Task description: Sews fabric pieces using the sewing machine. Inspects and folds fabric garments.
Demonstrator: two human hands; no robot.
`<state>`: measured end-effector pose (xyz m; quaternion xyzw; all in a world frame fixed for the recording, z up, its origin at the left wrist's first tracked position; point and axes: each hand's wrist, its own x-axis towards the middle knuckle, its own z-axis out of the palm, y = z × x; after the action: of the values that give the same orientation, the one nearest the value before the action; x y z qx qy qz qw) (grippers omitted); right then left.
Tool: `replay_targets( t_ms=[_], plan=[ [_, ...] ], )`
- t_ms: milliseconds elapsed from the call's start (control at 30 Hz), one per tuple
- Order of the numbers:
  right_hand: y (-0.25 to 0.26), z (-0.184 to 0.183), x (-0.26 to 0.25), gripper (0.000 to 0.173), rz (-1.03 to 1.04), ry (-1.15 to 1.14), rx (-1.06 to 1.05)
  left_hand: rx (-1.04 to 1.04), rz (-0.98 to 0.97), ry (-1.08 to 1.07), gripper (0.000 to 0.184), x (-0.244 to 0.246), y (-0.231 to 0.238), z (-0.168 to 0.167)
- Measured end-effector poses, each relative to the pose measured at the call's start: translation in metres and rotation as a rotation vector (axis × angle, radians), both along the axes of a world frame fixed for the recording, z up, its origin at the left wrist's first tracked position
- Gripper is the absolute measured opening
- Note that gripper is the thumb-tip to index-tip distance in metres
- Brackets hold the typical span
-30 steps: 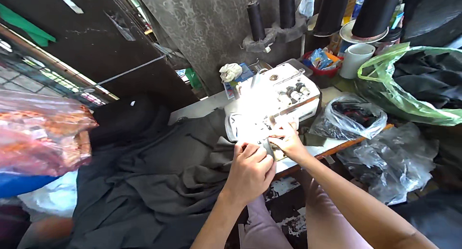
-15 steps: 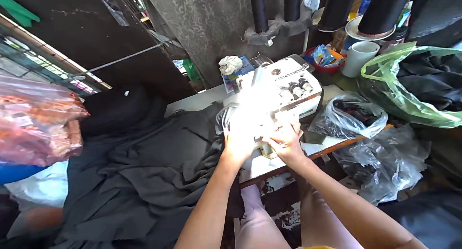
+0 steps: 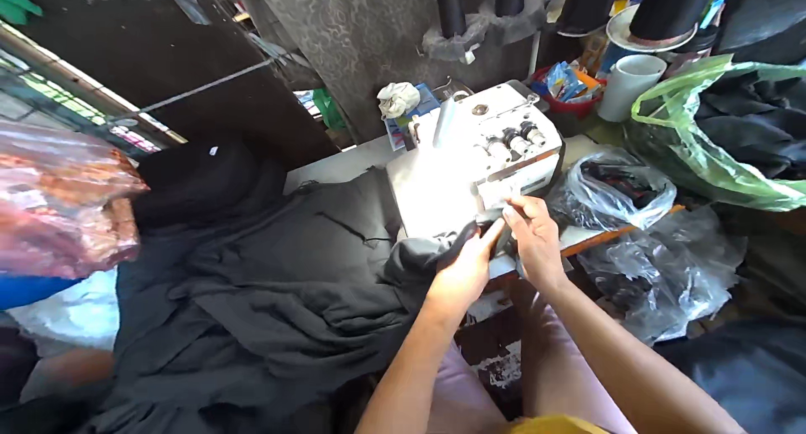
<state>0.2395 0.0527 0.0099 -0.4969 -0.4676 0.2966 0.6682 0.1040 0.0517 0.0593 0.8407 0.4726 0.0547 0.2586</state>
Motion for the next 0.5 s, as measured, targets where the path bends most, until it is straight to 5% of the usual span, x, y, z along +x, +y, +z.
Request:
replay_targets(
  t_ms=[133, 267, 333, 433, 500],
  plan=[
    [-0.011, 0.014, -0.003, 0.043, 0.233, -0.329, 0.495, 0.426, -0.244, -0.108, 0.065, -0.056, -0.014, 0.003],
    [-0.006, 0.035, -0.010, 0.070, 0.709, -0.861, 0.575, 0.760, -0.254, -0.031, 0.019, -0.136, -0.034, 0.067],
    [0.007, 0.031, -0.005, 0.070, 0.672, -1.008, 0.537, 0.778, -0.166, 0.078, 0.041, -0.181, -0.051, 0.112],
    [0.013, 0.043, 0.001, 0.041, 0.793, -0.743, 0.511, 0.638, -0.088, 0.092, 0.053, -0.209, -0.076, 0.168],
    [0.007, 0.051, -0.004, 0.034, 0.931, -0.533, 0.472, 0.545, -0.083, 0.116, 0.039, -0.221, -0.076, 0.185]
  ],
)
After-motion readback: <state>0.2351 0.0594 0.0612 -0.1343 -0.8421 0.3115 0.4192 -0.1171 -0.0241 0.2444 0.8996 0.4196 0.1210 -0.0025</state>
